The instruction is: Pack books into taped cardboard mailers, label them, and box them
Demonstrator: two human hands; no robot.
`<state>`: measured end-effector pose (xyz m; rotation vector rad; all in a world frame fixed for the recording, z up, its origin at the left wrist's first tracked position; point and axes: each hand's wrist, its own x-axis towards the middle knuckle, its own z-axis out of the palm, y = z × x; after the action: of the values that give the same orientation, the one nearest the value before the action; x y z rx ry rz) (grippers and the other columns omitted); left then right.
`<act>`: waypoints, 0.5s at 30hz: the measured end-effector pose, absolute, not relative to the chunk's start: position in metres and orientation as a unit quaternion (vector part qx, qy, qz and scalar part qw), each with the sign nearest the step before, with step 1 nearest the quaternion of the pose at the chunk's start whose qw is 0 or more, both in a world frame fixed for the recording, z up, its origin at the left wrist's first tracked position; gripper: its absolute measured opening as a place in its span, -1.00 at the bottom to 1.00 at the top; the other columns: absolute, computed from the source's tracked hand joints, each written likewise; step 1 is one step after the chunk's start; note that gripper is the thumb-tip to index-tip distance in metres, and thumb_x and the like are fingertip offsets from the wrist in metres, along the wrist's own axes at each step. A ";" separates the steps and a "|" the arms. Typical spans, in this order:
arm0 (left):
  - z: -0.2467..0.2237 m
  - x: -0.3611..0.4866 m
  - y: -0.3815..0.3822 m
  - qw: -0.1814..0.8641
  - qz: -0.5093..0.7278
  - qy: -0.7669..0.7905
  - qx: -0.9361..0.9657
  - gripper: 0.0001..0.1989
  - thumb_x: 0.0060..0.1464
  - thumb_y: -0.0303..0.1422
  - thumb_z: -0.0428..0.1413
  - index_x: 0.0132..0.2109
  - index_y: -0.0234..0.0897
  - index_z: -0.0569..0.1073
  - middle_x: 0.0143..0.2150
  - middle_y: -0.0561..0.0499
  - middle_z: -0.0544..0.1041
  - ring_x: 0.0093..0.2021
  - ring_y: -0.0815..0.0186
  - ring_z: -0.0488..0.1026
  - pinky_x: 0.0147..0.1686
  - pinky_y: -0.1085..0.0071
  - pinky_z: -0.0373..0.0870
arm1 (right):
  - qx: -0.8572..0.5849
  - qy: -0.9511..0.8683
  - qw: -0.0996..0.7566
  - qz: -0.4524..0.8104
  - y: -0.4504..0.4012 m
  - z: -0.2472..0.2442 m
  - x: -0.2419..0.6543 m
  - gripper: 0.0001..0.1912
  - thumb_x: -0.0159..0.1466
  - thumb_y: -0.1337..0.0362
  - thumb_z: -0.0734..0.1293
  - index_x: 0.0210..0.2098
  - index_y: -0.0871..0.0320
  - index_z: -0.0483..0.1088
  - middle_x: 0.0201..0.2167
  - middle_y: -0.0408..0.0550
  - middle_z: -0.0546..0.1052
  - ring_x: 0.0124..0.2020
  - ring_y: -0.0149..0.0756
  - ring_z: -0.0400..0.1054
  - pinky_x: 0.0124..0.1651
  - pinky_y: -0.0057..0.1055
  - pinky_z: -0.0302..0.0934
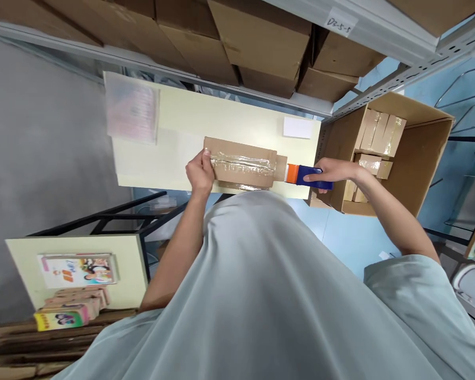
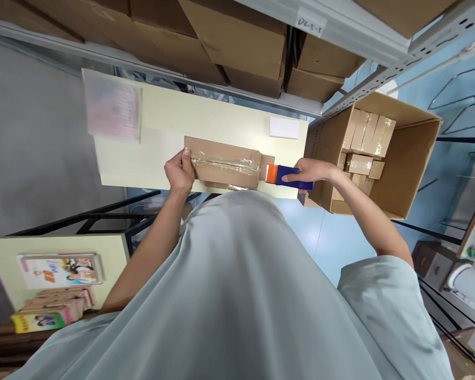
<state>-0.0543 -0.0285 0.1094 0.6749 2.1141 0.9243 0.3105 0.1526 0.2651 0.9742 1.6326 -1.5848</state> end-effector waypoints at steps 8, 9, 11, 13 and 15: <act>0.124 -0.049 -0.024 0.301 0.248 0.848 0.360 -0.42 0.44 0.08 -0.06 -0.45 -0.22 0.18 -0.51 0.16 0.10 -0.36 0.41 0.05 -0.33 0.40 0.03 | 0.436 0.657 0.369 -0.491 0.140 0.212 0.292 -0.44 0.39 -0.19 0.42 -0.48 0.14 0.51 -0.50 0.10 0.66 -0.41 -0.10 0.57 -0.21 -0.22 0.38; 0.123 -0.050 -0.024 0.304 0.249 0.845 0.362 -0.44 0.44 0.06 -0.07 -0.44 -0.22 0.19 -0.50 0.16 0.11 -0.35 0.41 0.05 -0.33 0.41 0.04 | 0.450 0.665 0.368 -0.470 0.137 0.209 0.286 -0.49 0.39 -0.15 0.43 -0.44 0.14 0.52 -0.51 0.09 0.66 -0.40 -0.08 0.58 -0.20 -0.21 0.38; 0.120 -0.052 -0.025 0.315 0.260 0.834 0.370 -0.49 0.45 0.01 -0.06 -0.41 -0.23 0.22 -0.48 0.15 0.15 -0.34 0.40 0.08 -0.32 0.42 0.06 | 0.470 0.680 0.358 -0.435 0.128 0.204 0.274 -0.58 0.40 -0.10 0.44 -0.32 0.14 0.55 -0.54 0.05 0.63 -0.38 -0.04 0.58 -0.18 -0.20 0.37; 0.115 -0.054 -0.025 0.320 0.270 0.826 0.377 -0.53 0.45 -0.07 -0.06 -0.40 -0.23 0.23 -0.46 0.15 0.16 -0.33 0.40 0.09 -0.31 0.43 0.08 | 0.481 0.692 0.348 -0.411 0.115 0.196 0.260 -0.64 0.42 -0.04 0.42 -0.18 0.15 0.57 -0.54 0.03 0.62 -0.35 -0.04 0.59 -0.18 -0.22 0.36; 0.110 -0.056 -0.025 0.309 0.269 0.830 0.377 -0.56 0.45 -0.15 -0.06 -0.42 -0.23 0.21 -0.46 0.14 0.14 -0.33 0.39 0.09 -0.31 0.43 0.09 | 0.501 0.707 0.348 -0.359 0.100 0.185 0.249 -0.70 0.44 0.08 0.39 -0.12 0.21 0.58 -0.46 0.09 0.65 -0.28 -0.01 0.61 -0.16 -0.21 0.36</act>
<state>-0.0556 -0.0253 0.1105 0.9966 2.1941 0.7110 0.2488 0.0997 0.1855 1.2977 1.8316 -0.9299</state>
